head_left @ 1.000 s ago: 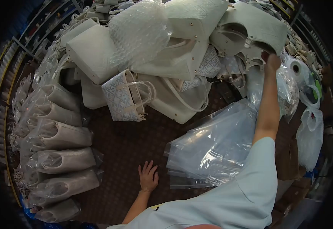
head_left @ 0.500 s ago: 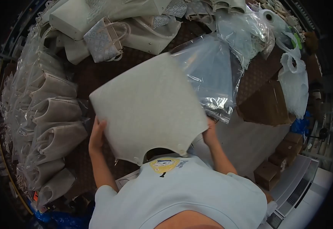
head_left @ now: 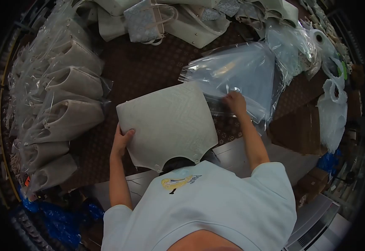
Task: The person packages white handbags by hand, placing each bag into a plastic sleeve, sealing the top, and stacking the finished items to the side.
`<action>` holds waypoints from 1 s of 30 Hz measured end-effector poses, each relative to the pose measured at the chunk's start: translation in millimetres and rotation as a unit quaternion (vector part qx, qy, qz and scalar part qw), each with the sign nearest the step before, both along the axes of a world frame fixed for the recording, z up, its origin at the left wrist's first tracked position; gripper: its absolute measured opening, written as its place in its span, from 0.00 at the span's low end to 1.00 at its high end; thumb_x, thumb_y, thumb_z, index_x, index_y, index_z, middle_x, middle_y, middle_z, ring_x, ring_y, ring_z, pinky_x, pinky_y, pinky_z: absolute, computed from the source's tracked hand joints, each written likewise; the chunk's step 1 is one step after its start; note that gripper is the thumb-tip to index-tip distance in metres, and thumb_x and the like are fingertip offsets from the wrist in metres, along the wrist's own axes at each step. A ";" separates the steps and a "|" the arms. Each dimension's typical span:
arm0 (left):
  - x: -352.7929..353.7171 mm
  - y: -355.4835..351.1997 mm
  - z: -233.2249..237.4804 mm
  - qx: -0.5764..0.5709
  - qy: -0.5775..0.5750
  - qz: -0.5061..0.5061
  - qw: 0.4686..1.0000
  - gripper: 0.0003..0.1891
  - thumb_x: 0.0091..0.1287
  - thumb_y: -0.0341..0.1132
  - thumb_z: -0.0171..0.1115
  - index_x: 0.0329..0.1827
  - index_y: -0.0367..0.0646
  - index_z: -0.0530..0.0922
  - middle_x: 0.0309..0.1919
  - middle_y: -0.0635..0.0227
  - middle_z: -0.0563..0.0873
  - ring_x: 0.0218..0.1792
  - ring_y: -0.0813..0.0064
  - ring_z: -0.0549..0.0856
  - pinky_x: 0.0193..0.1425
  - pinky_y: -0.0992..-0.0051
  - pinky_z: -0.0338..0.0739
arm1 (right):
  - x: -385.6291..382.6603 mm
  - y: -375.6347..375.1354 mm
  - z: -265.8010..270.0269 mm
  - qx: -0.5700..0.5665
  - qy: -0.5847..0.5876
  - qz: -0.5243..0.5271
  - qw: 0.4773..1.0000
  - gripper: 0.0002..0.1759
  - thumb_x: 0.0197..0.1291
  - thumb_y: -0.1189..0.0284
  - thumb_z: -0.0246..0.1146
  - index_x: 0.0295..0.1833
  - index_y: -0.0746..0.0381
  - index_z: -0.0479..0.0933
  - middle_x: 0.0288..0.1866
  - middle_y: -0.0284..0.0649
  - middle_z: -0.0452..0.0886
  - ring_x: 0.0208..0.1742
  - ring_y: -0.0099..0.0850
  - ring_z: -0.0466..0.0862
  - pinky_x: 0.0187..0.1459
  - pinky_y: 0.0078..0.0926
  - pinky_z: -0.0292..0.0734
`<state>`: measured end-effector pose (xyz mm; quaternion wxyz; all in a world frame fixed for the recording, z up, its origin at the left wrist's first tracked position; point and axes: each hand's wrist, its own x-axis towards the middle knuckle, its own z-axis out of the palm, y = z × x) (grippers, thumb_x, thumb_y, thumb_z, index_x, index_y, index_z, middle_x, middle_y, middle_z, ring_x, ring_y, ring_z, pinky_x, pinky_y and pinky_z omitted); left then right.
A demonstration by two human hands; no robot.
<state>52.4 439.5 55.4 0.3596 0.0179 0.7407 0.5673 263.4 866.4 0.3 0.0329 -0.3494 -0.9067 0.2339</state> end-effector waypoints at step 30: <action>31.2 74.6 126.4 -0.225 0.344 -0.477 0.777 0.33 0.61 0.50 0.57 0.66 0.43 0.62 0.65 0.58 0.66 0.66 0.55 0.65 0.66 0.59 0.60 | -2.2 -156.9 85.6 -0.678 0.125 -0.163 0.706 0.21 0.59 0.54 0.61 0.46 0.61 0.75 0.37 0.36 0.81 0.35 0.26 0.82 0.31 0.21 0.79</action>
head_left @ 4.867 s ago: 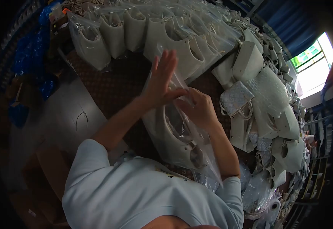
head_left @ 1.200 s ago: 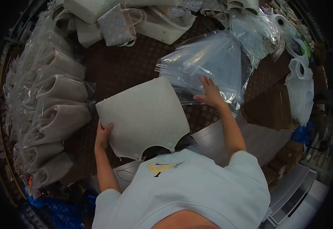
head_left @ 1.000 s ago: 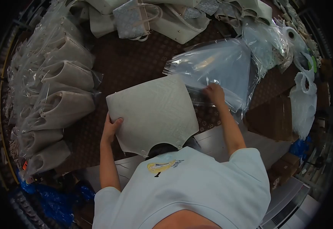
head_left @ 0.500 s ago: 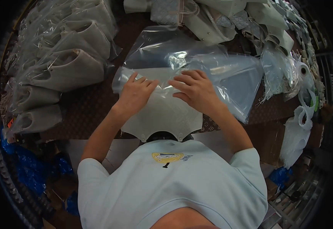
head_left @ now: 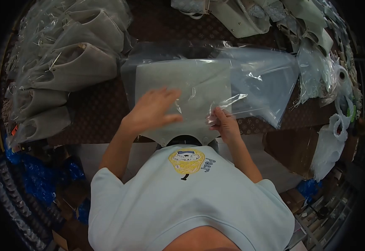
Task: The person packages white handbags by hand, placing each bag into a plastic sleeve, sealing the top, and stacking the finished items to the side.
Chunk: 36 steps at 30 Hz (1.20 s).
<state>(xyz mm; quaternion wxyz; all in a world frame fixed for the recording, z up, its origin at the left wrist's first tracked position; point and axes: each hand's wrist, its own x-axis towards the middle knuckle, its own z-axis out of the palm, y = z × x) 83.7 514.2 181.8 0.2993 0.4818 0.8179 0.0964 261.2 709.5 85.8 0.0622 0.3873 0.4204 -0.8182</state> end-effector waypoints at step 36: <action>46.1 -41.2 -80.2 0.178 0.160 0.060 0.969 0.18 0.56 0.27 0.58 0.52 0.41 0.72 0.40 0.62 0.82 0.47 0.66 0.80 0.56 0.65 0.69 | -35.2 -15.8 15.9 0.179 0.066 0.001 0.982 0.13 0.55 0.64 0.67 0.30 0.63 0.78 0.23 0.34 0.78 0.22 0.19 0.75 0.26 0.16 0.70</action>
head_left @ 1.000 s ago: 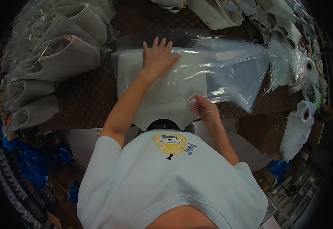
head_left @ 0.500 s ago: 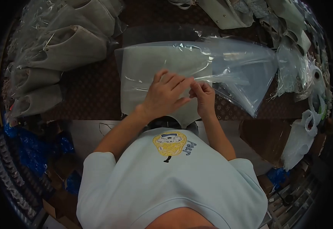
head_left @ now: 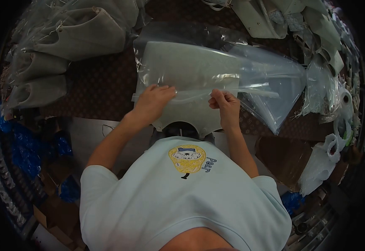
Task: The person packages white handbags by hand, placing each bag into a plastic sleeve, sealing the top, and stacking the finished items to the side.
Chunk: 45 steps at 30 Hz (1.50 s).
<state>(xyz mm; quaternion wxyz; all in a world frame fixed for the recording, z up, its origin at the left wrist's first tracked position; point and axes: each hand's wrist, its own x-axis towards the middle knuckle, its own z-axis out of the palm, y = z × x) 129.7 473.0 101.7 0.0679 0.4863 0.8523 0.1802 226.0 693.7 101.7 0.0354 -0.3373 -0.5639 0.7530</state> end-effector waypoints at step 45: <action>-3.6 50.4 46.3 0.220 0.043 0.032 0.974 0.06 0.52 0.28 0.65 0.32 0.44 0.79 0.28 0.70 0.80 0.29 0.69 0.78 0.36 0.71 0.71 | -23.7 17.8 61.8 0.680 0.098 0.247 0.683 0.03 0.48 0.74 0.65 0.31 0.56 0.78 0.26 0.32 0.75 0.31 0.30 0.79 0.29 0.27 0.74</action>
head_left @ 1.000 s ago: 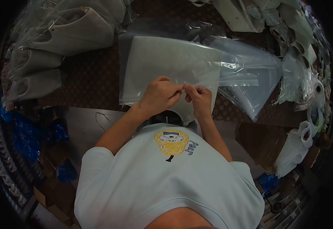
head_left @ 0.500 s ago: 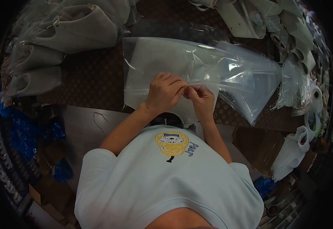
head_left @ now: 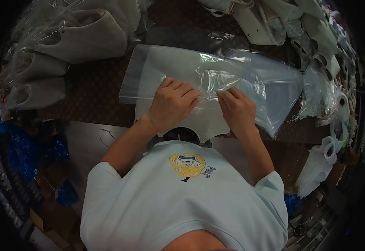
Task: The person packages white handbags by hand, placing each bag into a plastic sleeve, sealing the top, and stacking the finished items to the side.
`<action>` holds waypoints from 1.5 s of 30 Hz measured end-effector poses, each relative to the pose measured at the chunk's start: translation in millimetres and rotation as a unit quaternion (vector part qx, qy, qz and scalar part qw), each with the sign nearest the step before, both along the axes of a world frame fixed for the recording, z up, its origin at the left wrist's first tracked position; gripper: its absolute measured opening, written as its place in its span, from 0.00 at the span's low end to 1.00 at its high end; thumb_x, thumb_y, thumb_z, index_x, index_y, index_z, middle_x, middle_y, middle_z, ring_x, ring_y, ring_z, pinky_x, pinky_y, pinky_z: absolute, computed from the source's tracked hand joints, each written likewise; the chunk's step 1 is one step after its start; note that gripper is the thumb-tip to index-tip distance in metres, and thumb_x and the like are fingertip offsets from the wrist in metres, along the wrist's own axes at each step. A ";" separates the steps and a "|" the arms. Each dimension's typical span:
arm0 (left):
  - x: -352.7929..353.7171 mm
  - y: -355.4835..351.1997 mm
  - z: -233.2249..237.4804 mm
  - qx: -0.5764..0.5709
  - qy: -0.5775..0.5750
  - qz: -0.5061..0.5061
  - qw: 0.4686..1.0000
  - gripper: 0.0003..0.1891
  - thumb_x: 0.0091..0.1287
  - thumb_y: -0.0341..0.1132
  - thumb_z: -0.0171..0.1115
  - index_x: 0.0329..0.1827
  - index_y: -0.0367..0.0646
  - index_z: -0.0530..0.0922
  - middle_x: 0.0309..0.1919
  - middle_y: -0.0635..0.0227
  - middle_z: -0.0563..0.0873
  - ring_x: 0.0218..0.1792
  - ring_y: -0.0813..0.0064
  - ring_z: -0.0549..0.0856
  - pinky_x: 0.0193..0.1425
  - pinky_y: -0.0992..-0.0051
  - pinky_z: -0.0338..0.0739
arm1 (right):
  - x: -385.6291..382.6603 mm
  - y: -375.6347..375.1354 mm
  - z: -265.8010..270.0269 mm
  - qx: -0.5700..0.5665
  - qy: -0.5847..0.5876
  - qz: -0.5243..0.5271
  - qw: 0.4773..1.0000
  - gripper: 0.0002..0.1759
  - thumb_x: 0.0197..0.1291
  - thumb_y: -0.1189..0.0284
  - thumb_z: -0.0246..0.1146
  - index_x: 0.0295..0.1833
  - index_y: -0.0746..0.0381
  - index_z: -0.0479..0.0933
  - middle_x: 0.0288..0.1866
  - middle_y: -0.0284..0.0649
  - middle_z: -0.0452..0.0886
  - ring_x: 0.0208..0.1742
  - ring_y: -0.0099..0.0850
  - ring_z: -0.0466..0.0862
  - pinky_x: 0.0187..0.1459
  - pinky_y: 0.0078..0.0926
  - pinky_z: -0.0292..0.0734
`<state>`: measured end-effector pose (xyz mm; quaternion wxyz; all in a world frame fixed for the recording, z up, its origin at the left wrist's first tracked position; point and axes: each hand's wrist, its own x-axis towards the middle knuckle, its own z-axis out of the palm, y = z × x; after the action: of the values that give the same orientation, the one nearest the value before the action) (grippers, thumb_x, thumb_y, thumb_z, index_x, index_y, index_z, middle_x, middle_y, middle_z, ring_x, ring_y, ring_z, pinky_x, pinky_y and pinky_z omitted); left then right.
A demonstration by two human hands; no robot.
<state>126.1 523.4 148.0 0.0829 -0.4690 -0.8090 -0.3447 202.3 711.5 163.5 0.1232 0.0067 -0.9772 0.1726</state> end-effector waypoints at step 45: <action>-63.6 -70.5 -126.3 0.134 -0.053 0.307 0.941 0.16 0.70 0.39 0.48 0.43 0.36 0.79 0.36 0.52 0.83 0.36 0.51 0.82 0.38 0.65 0.77 | 14.6 67.6 -148.1 -0.290 0.080 -0.281 0.912 0.23 0.68 0.60 0.46 0.49 0.69 0.76 0.39 0.48 0.82 0.38 0.32 0.81 0.41 0.28 0.73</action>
<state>62.5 452.9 21.7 0.2036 -0.1634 -0.8632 -0.4321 216.9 779.1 15.4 0.2407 -0.2903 -0.8329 0.4052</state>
